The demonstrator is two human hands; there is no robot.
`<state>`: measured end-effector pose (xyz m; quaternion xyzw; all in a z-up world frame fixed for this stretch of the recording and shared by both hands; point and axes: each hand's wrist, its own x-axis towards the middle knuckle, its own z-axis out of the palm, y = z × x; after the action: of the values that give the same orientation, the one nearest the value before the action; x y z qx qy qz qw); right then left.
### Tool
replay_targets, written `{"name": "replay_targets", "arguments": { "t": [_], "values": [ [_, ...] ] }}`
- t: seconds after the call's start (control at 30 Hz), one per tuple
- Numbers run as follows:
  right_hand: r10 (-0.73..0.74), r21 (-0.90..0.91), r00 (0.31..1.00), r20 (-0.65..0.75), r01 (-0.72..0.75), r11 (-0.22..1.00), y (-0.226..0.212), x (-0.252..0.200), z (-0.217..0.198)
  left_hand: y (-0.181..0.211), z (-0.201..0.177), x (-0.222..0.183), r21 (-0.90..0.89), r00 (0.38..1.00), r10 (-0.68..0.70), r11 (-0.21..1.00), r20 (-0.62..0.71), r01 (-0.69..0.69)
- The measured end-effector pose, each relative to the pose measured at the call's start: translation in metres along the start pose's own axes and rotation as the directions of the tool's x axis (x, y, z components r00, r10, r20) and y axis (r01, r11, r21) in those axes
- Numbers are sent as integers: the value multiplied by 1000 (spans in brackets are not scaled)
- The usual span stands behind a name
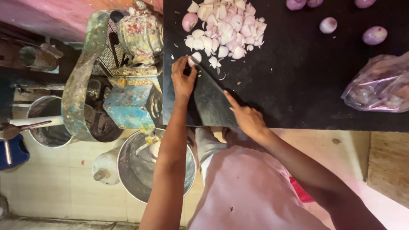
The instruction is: The person chops onions with a knife on a dark countertop.
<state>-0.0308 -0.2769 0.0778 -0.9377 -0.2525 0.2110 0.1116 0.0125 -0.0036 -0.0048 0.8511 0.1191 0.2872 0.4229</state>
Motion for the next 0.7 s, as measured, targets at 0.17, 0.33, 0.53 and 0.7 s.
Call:
{"name": "replay_targets", "arguments": {
  "t": [0.17, 0.33, 0.53, 0.7],
  "values": [
    [55, 90, 998, -16, -53, 995, 5, -8, -16, 1, -2, -1, 5, 1000, -17, 1000, 24, 17],
    [1, 120, 1000, -29, 2, 993, -26, 16, -26, -4, -3, 0, -11, 999, 3, 1000, 33, -3],
    [-43, -24, 995, -89, 41, 999, -43, 37, -12, -13, 2, -3, 1, 1000, 14, 1000, 18, -14],
    [-65, -66, 994, -85, 59, 996, -41, 39, -8, -11, 0, -6, -20, 999, -32, 999, 27, 32]
  ]
}}
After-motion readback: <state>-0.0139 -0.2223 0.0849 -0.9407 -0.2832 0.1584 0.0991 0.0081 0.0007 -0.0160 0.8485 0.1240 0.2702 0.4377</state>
